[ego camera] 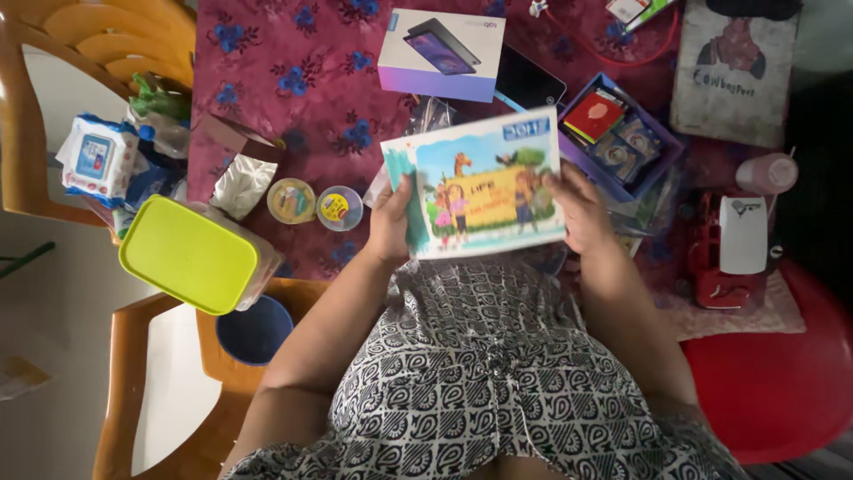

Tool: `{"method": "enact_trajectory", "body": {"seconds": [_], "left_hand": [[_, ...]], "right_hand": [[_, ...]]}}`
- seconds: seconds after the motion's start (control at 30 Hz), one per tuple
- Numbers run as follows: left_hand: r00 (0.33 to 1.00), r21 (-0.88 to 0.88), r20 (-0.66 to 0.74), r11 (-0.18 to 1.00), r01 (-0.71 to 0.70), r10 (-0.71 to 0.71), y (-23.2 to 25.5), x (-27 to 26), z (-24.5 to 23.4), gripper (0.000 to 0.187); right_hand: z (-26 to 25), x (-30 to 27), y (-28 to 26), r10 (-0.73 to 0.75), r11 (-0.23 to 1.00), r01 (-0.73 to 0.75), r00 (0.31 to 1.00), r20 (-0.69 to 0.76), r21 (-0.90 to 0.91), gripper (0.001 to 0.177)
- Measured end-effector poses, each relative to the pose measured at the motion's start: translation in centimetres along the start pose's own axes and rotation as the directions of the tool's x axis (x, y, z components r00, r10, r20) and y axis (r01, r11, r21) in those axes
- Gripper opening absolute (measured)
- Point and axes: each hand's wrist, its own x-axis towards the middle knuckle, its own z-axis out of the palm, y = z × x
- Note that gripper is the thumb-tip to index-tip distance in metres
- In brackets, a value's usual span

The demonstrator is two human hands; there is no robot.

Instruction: The person organizes stationery items on a table. They handle a yellow container, a box of sketch markers, a book, and a transparent pencil case, placing items into the pencil case and arranging them on the table.

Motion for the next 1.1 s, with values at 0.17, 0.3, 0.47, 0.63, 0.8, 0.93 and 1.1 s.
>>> {"method": "enact_trajectory", "body": {"seconds": [0.17,0.3,0.47,0.63,0.8,0.93,1.1], "left_hand": [[0.703,0.875,0.249,0.157,-0.458,0.666,0.7,0.4,2.7,0.07],[0.66,0.731,0.682,-0.338,-0.593,0.316,1.2,-0.5,5.8,0.076],[0.59,0.506,0.792,-0.374,-0.778,-0.155,-1.4,-1.1,9.3,0.102],[0.753,0.589,0.591,-0.484,-0.647,-0.288,0.5,-0.2,11.4,0.112],[0.826,0.762,0.552,-0.471,-0.444,0.115,3.4,1.2,7.0,0.101],[0.968,0.968,0.242,-0.081,-0.237,0.066,5.5,1.4,1.2,0.058],[0.967,0.927,0.23,0.279,-0.252,0.11,7.2,0.9,-2.7,0.031]], "right_hand": [[0.9,-0.1,0.8,-0.012,0.996,-0.003,0.987,0.16,0.093,0.032],[2.8,-0.4,3.0,0.03,0.967,-0.067,0.988,0.149,0.246,0.038],[4.3,-0.2,4.8,-0.002,0.961,-0.081,0.953,0.302,0.263,0.058],[3.1,-1.6,4.7,0.017,0.979,0.049,0.947,0.32,-0.196,0.053],[4.5,-2.6,3.4,0.205,0.975,-0.175,0.946,0.252,-0.134,0.048],[5.2,-2.8,1.9,0.184,0.977,-0.152,0.957,0.224,-0.153,0.047],[4.6,-0.9,2.3,0.043,0.965,-0.076,0.99,-0.136,-0.25,0.034]]}}
